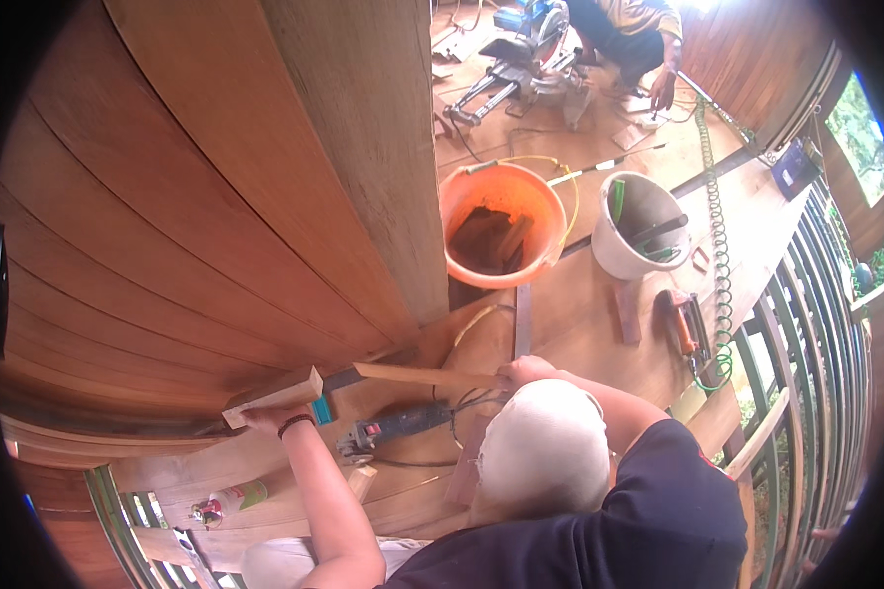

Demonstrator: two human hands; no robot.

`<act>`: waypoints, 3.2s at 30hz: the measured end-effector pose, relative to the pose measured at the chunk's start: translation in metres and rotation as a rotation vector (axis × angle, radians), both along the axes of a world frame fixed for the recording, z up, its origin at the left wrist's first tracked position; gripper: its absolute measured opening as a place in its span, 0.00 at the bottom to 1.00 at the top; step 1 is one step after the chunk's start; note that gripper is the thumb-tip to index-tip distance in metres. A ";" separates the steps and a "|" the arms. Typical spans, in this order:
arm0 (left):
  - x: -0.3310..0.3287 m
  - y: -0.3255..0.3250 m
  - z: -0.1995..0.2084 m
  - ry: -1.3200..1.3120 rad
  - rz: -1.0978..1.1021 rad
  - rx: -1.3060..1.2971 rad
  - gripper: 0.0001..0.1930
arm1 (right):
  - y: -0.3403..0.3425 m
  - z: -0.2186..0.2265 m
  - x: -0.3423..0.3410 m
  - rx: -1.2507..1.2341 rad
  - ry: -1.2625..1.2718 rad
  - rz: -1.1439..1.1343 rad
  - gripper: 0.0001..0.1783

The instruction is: The person uses a blue electric planer to smooth a long wooden plank outdoors, then carries the plank into a partially built wooden structure. The person positions the plank on the floor joists and secures it with a nail gun.

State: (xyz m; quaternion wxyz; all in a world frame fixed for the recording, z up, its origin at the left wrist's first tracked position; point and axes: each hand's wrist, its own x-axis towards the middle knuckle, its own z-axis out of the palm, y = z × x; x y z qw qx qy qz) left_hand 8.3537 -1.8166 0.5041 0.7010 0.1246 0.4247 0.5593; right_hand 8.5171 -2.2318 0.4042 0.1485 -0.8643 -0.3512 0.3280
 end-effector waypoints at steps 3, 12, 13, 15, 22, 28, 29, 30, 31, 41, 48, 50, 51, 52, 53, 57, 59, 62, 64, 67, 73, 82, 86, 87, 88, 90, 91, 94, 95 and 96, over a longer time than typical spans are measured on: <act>0.001 0.029 -0.027 0.086 0.072 0.034 0.40 | 0.007 0.002 0.010 -0.035 -0.040 0.040 0.14; -0.001 -0.001 0.004 -0.004 -0.008 -0.051 0.39 | -0.022 -0.041 0.030 -0.234 -0.109 -0.142 0.16; -0.010 0.003 0.008 -0.049 -0.013 -0.044 0.38 | -0.006 -0.021 0.023 -0.177 -0.121 -0.163 0.17; -0.016 0.007 -0.010 -0.163 -0.045 -0.044 0.41 | -0.010 -0.027 0.021 -0.192 -0.176 -0.218 0.16; -0.054 0.022 -0.056 -0.371 -0.248 -0.013 0.40 | 0.011 -0.042 0.013 -0.238 -0.380 -0.126 0.15; -0.042 0.012 -0.022 -0.207 -0.098 -0.127 0.37 | -0.007 -0.056 0.022 -0.192 -0.337 -0.117 0.28; -0.043 0.014 -0.024 -0.150 -0.068 -0.135 0.35 | -0.010 -0.059 0.024 -0.192 -0.339 -0.105 0.28; -0.047 0.019 -0.033 -0.192 -0.047 -0.141 0.34 | -0.005 -0.058 0.023 -0.218 -0.337 -0.107 0.27; -0.052 0.024 -0.048 -0.236 -0.031 -0.147 0.32 | -0.003 -0.057 0.023 -0.218 -0.345 -0.092 0.27; -0.099 0.152 -0.163 0.113 0.074 -0.330 0.28 | -0.014 -0.059 0.022 -0.231 -0.516 0.012 0.19; -0.134 0.176 -0.210 0.156 -0.110 -0.251 0.23 | 0.012 -0.058 0.016 -0.300 -0.490 0.092 0.18; -0.113 0.169 -0.206 0.160 -0.057 -0.261 0.23 | 0.007 -0.055 0.019 -0.347 -0.458 0.070 0.19; -0.107 0.171 -0.203 0.159 -0.025 -0.256 0.23 | 0.006 -0.055 0.020 -0.340 -0.460 0.071 0.20; -0.110 0.177 -0.201 0.176 -0.006 -0.232 0.23 | 0.006 -0.056 0.021 -0.334 -0.459 0.072 0.21; -0.117 0.185 -0.199 0.193 0.012 -0.209 0.24 | 0.004 -0.057 0.022 -0.325 -0.468 0.071 0.21; -0.108 0.190 -0.203 0.142 0.051 -0.167 0.24 | -0.016 -0.073 0.036 -0.230 -0.500 0.052 0.22; -0.113 0.195 -0.209 0.128 0.026 -0.155 0.27 | -0.017 -0.078 0.038 -0.187 -0.496 0.026 0.23; -0.144 0.201 -0.225 0.115 0.002 -0.133 0.28 | 0.003 -0.078 0.025 -0.161 -0.451 0.016 0.22; -0.141 0.202 -0.227 0.093 -0.040 -0.162 0.27 | -0.003 -0.074 0.026 -0.152 -0.441 0.026 0.21; -0.127 0.197 -0.222 0.091 -0.069 -0.232 0.26 | -0.009 -0.072 0.029 -0.172 -0.483 0.062 0.21; -0.129 0.200 -0.204 0.238 -0.084 -0.349 0.24 | -0.007 -0.075 0.028 -0.185 -0.484 -0.003 0.23; -0.112 0.187 -0.213 0.361 -0.063 -0.369 0.25 | -0.013 -0.055 0.024 -0.207 -0.387 0.011 0.28; -0.190 0.237 -0.261 0.865 0.059 0.034 0.25 | 0.032 -0.085 0.019 -0.054 -0.346 0.070 0.29; -0.191 0.233 -0.275 0.852 0.062 0.028 0.24 | 0.028 -0.092 0.025 -0.015 -0.385 0.096 0.28; -0.186 0.232 -0.276 0.840 0.061 0.038 0.24 | 0.019 -0.096 0.027 0.033 -0.421 0.106 0.28; -0.124 0.192 -0.254 0.333 0.075 -0.354 0.21 | -0.027 -0.083 0.034 -0.059 -0.431 0.069 0.29; -0.110 0.188 -0.242 0.300 0.041 -0.399 0.21 | -0.035 -0.081 0.035 -0.055 -0.428 0.054 0.30; -0.095 0.169 -0.224 0.368 -0.105 -0.327 0.20 | -0.057 -0.080 0.040 -0.116 -0.448 -0.021 0.29; -0.092 0.164 -0.228 0.372 -0.151 -0.301 0.19 | -0.064 -0.077 0.039 -0.138 -0.456 -0.049 0.28; -0.116 0.181 -0.236 0.346 -0.134 -0.304 0.20 | -0.034 -0.074 0.029 -0.124 -0.442 -0.048 0.27</act>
